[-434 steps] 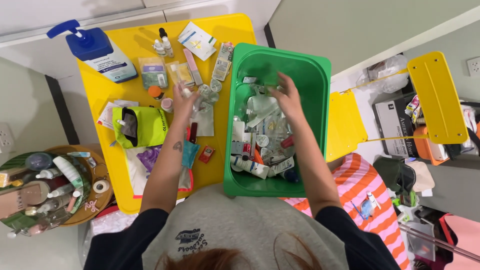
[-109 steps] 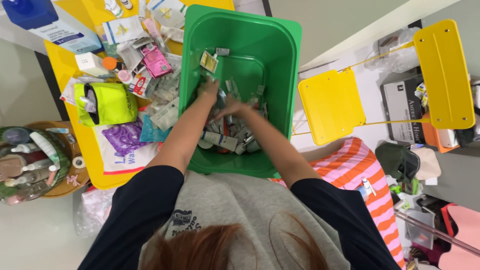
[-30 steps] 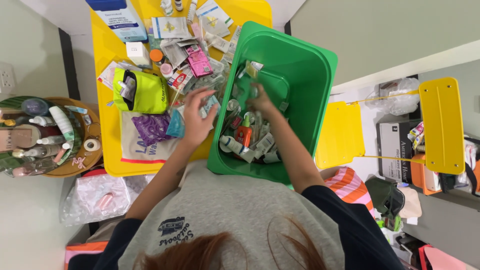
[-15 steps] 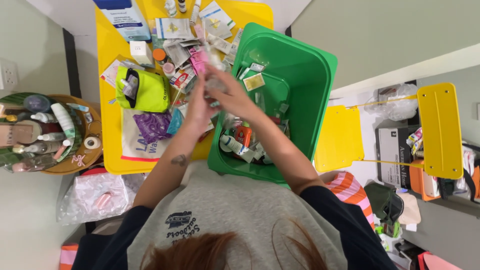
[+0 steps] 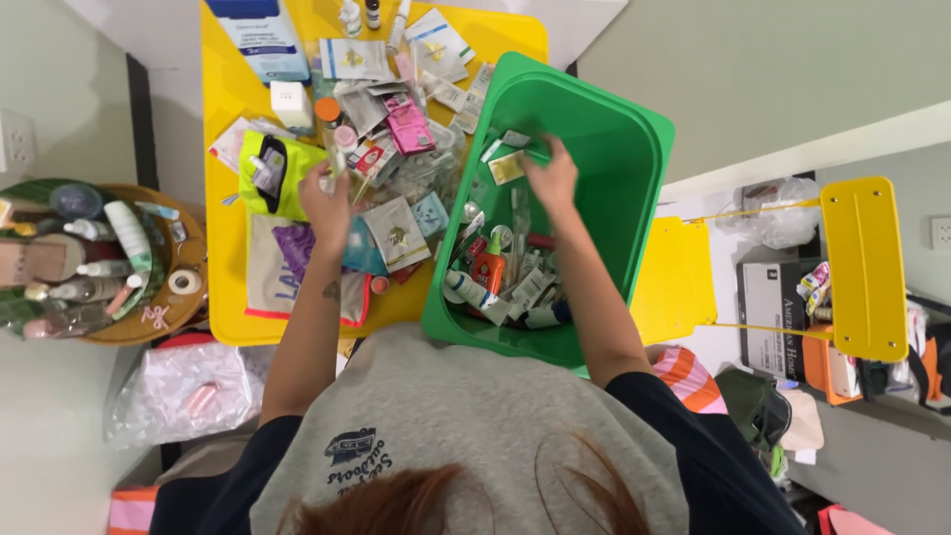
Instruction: The person sorts items from a green bin onto a yellow table, placing small bottles, boxes, and packets one by one. They also move a plastic bag and a yellow chair to clear space, then continue transferring items from the bin to the table.
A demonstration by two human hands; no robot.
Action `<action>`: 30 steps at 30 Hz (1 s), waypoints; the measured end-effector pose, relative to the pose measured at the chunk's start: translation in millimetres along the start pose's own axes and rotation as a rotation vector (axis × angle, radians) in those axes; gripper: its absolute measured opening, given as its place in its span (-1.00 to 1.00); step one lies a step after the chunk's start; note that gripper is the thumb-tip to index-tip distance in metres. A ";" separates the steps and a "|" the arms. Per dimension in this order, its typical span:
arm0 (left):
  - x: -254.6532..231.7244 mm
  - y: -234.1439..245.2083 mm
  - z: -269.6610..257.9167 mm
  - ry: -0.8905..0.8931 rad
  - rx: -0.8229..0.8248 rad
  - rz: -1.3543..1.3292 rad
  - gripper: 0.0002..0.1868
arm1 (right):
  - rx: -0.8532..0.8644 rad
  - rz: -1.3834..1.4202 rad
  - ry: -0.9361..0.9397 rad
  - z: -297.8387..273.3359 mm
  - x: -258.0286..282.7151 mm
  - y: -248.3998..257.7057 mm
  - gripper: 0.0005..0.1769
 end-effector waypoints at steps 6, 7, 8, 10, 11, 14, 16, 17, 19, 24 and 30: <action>-83.4 32.8 -29.3 -0.108 0.125 0.088 -0.23 | 0.756 -0.160 -0.547 -55.8 -151.7 -31.3 0.67; -97.0 30.9 -33.3 -0.112 0.142 0.091 -0.23 | 0.752 -0.155 -0.563 -61.7 -155.5 -33.5 0.67; -112.2 30.4 -37.3 -0.209 0.046 0.247 -0.24 | 0.722 -0.206 -0.538 -68.9 -158.9 -35.2 0.66; -153.4 26.1 -51.1 -0.321 -0.034 0.402 -0.24 | 0.685 -0.249 -0.530 -76.6 -147.8 -34.6 0.65; -179.7 23.6 -61.1 -0.358 0.035 0.213 -0.36 | 0.666 -0.267 -0.624 -77.5 -134.1 -31.4 0.67; -252.9 6.0 -97.7 -0.465 0.314 -0.069 -0.55 | 0.701 -0.269 -0.750 -82.0 -114.2 -38.8 0.76; -279.7 -14.5 -123.1 -0.537 0.520 -0.161 -0.62 | 0.755 -0.253 -0.780 -91.5 -117.5 -53.3 0.81; -282.1 -31.1 -136.7 -0.602 0.784 -0.020 -0.62 | 0.801 -0.301 -0.735 -98.2 -123.4 -63.0 0.83; -273.5 -66.9 -164.3 -0.671 1.050 0.122 -0.62 | 0.840 -0.350 -0.693 -104.7 -129.5 -73.5 0.85; -89.4 -186.7 -262.7 -1.284 1.201 1.368 -0.36 | 0.881 -0.371 -0.597 -99.4 -74.5 -46.8 0.43; 8.1 -239.0 -283.3 -1.366 1.036 1.307 -0.47 | 0.953 -0.350 -0.685 -99.2 -34.4 -37.4 0.35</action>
Point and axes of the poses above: each hand's wrist, its own z-axis towards the middle knuckle, its own y-axis out of the back of the hand, x = y × z, the point moved 2 cm from there along z, towards the middle knuckle, and after that the axes turned 11 degrees about y, right-handed, at the moved point
